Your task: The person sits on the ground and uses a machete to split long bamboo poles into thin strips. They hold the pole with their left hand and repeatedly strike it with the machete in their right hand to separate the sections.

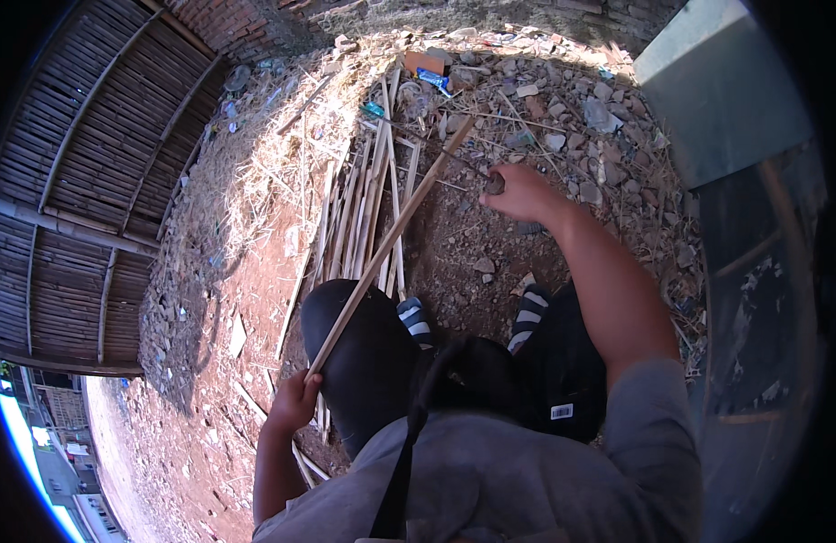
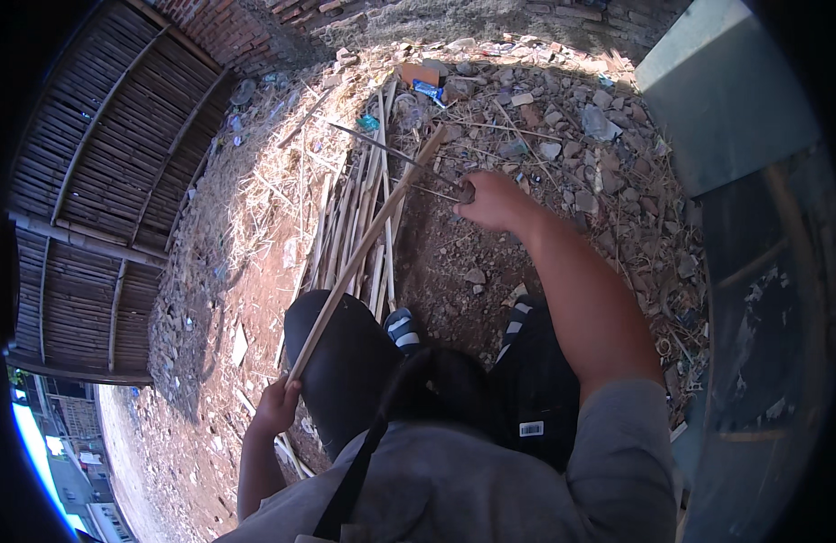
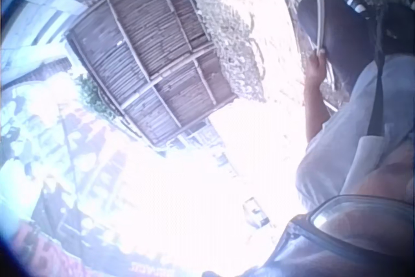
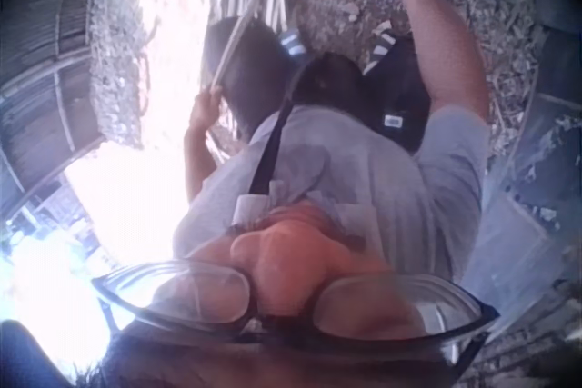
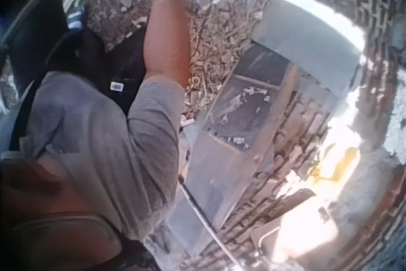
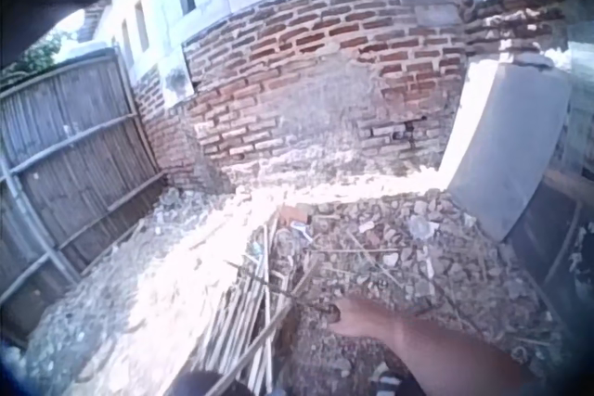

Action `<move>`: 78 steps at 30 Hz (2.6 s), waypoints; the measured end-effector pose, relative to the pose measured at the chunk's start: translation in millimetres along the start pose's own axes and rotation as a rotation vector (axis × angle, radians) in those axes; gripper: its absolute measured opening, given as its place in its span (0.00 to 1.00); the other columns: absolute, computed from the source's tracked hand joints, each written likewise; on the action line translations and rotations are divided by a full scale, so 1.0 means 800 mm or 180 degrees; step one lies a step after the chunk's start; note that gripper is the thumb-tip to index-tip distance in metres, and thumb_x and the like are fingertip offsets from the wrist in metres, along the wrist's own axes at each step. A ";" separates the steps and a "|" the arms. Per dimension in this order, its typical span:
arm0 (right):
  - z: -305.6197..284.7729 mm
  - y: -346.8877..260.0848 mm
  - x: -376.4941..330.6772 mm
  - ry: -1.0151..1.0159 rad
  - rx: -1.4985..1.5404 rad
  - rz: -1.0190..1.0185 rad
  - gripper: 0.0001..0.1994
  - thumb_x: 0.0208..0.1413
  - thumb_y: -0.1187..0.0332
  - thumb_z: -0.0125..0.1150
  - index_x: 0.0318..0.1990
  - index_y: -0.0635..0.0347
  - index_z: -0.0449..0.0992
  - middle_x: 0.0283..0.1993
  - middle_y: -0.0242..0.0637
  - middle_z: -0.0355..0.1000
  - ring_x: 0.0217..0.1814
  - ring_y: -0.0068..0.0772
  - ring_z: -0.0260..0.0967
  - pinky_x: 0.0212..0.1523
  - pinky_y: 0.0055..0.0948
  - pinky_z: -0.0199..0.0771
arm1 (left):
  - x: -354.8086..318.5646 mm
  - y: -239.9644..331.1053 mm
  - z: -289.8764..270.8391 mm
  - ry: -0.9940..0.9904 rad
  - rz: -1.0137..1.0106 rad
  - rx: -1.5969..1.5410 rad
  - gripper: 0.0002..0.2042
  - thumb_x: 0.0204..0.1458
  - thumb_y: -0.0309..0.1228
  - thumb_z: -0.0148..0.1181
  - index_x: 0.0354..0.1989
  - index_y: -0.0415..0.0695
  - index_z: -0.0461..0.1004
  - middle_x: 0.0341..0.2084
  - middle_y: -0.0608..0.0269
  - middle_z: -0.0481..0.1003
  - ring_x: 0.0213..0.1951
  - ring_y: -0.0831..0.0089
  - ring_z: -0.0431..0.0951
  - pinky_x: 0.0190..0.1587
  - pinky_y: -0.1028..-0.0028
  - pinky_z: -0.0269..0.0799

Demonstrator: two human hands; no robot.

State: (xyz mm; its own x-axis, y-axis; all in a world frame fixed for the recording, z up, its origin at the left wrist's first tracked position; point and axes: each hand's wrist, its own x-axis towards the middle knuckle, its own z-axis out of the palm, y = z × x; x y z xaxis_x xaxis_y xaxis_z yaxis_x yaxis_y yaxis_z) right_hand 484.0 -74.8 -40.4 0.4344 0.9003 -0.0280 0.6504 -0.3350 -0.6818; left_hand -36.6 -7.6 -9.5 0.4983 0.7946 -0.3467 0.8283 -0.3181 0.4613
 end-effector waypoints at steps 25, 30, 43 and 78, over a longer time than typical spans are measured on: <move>0.018 0.003 0.012 -0.0598 -0.0329 -0.0276 0.20 0.48 0.61 0.68 0.46 0.61 0.80 0.42 0.52 0.78 0.46 0.54 0.77 0.46 0.46 0.77 | 0.003 -0.008 0.000 0.0275 0.0416 0.0625 0.18 0.66 0.40 0.50 0.34 0.36 0.74 0.16 0.46 0.72 0.23 0.49 0.77 0.27 0.57 0.67; 0.022 -0.020 0.000 -0.0606 -0.0038 -0.0155 0.19 0.47 0.61 0.69 0.45 0.62 0.80 0.43 0.51 0.79 0.47 0.53 0.77 0.48 0.45 0.76 | -0.004 0.018 -0.009 0.0142 0.0164 0.0320 0.17 0.66 0.40 0.51 0.33 0.36 0.73 0.18 0.43 0.73 0.25 0.44 0.77 0.29 0.55 0.68; 0.016 -0.014 0.004 -0.0576 -0.0110 -0.0013 0.18 0.48 0.61 0.68 0.45 0.61 0.79 0.43 0.49 0.79 0.48 0.52 0.77 0.48 0.46 0.76 | 0.001 0.005 0.000 0.0243 0.0139 0.0145 0.15 0.65 0.37 0.52 0.34 0.35 0.74 0.22 0.39 0.74 0.29 0.38 0.76 0.32 0.52 0.69; 0.033 -0.070 -0.028 -0.1224 -0.0732 -0.0608 0.13 0.45 0.62 0.67 0.37 0.58 0.80 0.37 0.46 0.78 0.45 0.51 0.77 0.46 0.47 0.76 | -0.006 0.020 -0.004 0.0163 0.0082 0.0307 0.16 0.64 0.38 0.53 0.35 0.35 0.75 0.23 0.37 0.75 0.31 0.37 0.77 0.33 0.51 0.70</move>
State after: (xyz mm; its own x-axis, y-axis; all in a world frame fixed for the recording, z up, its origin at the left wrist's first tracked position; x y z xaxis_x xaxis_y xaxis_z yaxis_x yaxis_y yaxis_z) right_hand 421.4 -68.7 -21.1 0.0601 0.9746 -0.2158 0.8357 -0.1674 -0.5231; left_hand -26.9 -14.7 2.1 0.5079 0.8102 -0.2925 0.8374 -0.3849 0.3880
